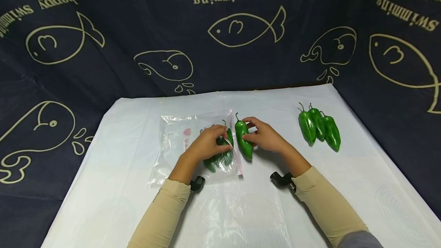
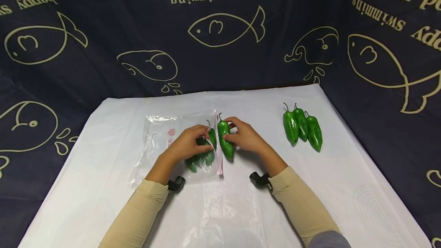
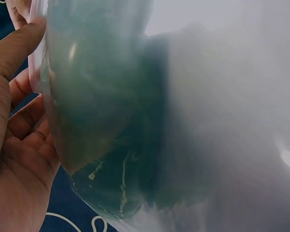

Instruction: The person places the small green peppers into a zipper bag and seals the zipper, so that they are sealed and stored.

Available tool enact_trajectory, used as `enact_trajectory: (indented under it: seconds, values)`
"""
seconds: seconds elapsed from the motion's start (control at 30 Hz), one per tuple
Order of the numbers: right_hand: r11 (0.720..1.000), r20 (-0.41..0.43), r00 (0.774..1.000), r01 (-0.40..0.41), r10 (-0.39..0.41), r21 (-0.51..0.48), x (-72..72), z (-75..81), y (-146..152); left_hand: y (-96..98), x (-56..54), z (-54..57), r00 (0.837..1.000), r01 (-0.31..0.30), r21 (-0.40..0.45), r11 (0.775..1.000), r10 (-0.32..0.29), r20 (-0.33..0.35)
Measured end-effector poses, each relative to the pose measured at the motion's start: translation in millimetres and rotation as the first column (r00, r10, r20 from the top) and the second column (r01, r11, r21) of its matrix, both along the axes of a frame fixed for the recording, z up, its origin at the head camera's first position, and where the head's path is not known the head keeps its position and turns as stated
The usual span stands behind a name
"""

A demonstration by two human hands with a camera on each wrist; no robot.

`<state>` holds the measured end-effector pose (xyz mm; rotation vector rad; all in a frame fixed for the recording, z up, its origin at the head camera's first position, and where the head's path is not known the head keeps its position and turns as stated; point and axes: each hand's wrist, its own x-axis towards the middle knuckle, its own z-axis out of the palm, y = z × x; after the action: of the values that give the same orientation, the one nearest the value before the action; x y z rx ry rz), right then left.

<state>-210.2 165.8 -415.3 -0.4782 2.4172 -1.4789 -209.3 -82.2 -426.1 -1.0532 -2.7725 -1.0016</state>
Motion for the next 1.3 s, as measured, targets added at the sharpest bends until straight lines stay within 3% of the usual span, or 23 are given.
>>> enact_trajectory:
  seconds: [0.27,0.8,1.0,1.3]
  values:
    - [0.997,0.074,0.997,0.013,-0.007,-0.076,-3.3,-9.6,-9.6,0.0,-0.2,-0.9,1.0,0.003,0.004,1.0,-0.003,-0.013]
    - [0.996,0.117,0.993,0.025,-0.015,-0.086,-4.5,-13.9,-20.3,2.0,0.0,-0.7,1.0,-0.011,0.006,1.0,0.011,-0.005]
    - [0.994,0.132,0.99,0.052,-0.039,-0.093,-3.1,-15.3,-24.9,3.5,0.1,-0.9,1.0,-0.001,0.012,1.0,0.001,-0.031]
    - [0.977,0.211,0.977,0.069,-0.026,-0.203,-3.8,-21.3,-29.7,3.6,2.0,1.1,0.999,0.0,0.012,1.0,0.001,-0.032]
